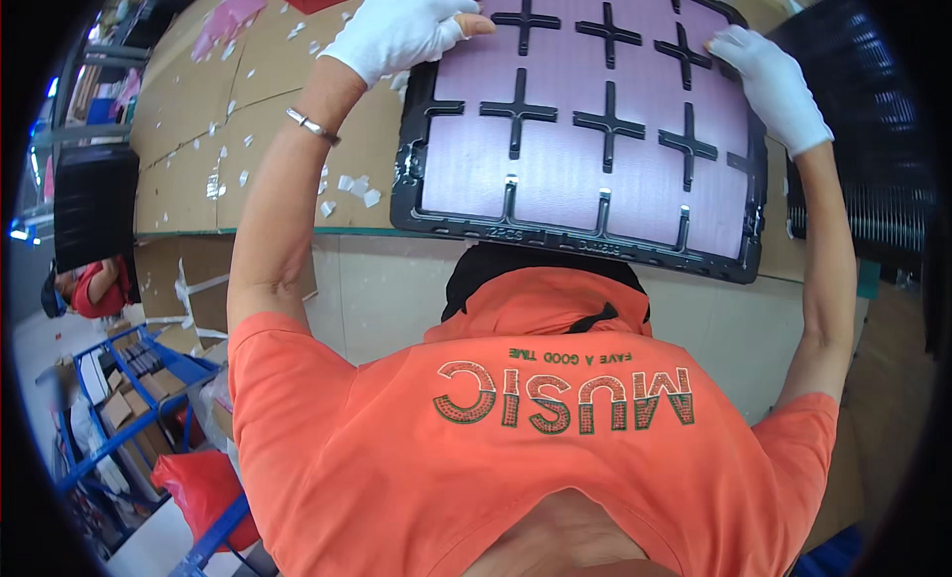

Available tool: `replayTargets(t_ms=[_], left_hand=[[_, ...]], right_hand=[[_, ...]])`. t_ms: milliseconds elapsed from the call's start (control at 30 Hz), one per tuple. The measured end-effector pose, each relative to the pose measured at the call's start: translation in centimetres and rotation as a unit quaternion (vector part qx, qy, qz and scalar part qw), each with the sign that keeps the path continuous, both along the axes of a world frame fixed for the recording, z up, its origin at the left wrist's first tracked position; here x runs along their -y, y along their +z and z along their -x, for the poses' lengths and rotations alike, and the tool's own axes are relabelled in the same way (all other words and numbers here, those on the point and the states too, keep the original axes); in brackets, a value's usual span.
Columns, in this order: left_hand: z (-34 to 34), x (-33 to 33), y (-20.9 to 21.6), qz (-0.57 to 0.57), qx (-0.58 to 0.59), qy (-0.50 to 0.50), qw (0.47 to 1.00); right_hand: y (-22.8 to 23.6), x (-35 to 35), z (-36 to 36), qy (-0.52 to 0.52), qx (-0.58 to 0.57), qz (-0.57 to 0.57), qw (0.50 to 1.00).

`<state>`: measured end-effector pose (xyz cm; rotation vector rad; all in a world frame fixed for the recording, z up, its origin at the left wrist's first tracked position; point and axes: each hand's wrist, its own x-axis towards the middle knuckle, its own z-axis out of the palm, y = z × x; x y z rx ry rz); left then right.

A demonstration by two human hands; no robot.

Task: The person prepares plastic trays by hand, applying adhesive strips to each tray, then inserting foam blocks into them, and finally stacking the prepared trays.

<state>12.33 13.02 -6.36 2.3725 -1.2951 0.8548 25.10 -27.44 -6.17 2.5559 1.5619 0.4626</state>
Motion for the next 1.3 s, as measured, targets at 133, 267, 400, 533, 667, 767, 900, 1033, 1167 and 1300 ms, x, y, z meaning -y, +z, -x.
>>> replayTargets(t_ms=[133, 267, 400, 533, 667, 767, 900, 1033, 1167, 1300], left_hand=[[0.3, 1.4, 1.6, -0.158, -0.105, 0.192, 0.963], [-0.5, 2.4, 1.5, -0.143, -0.04, 0.215, 0.965], [2.8, 0.7, 2.8, -0.269, -0.013, 0.253, 0.929], [10.4, -2.3, 0.1, 0.128, -0.159, 0.414, 0.887], [14.5, 0.5, 0.2, 0.399, -0.467, 0.446, 0.651], [14.9, 1.6, 0.2, 0.448, -0.51, 0.384, 0.626], [13.9, 0.5, -1.9, 0.486, -0.502, 0.341, 0.629], [15.2, -4.9, -5.9, 0.502, -0.452, 0.253, 0.692], [15.4, 1.5, 2.4, 0.599, -0.518, 0.13, 0.598], [12.5, 7.7, 5.6, 0.623, -0.525, 0.029, 0.579]], right_hand=[[0.2, -1.0, -0.9, -0.037, -0.003, 0.005, 0.999], [0.1, -1.9, -1.3, -0.029, 0.022, -0.013, 0.999], [2.1, 2.5, 1.6, 0.001, -0.024, -0.029, 0.999], [2.1, 6.9, 8.3, -0.179, -0.117, -0.195, 0.957], [0.6, 8.6, 12.0, -0.268, -0.432, -0.299, 0.807], [1.1, 6.9, 12.6, -0.303, -0.493, -0.342, 0.741], [1.6, 8.5, 12.6, -0.332, -0.548, -0.434, 0.634], [3.3, 8.0, 11.6, -0.259, -0.565, -0.414, 0.665], [12.6, 9.1, 13.8, -0.164, -0.328, -0.385, 0.847], [21.5, 14.9, 14.3, -0.071, 0.039, -0.304, 0.949]])
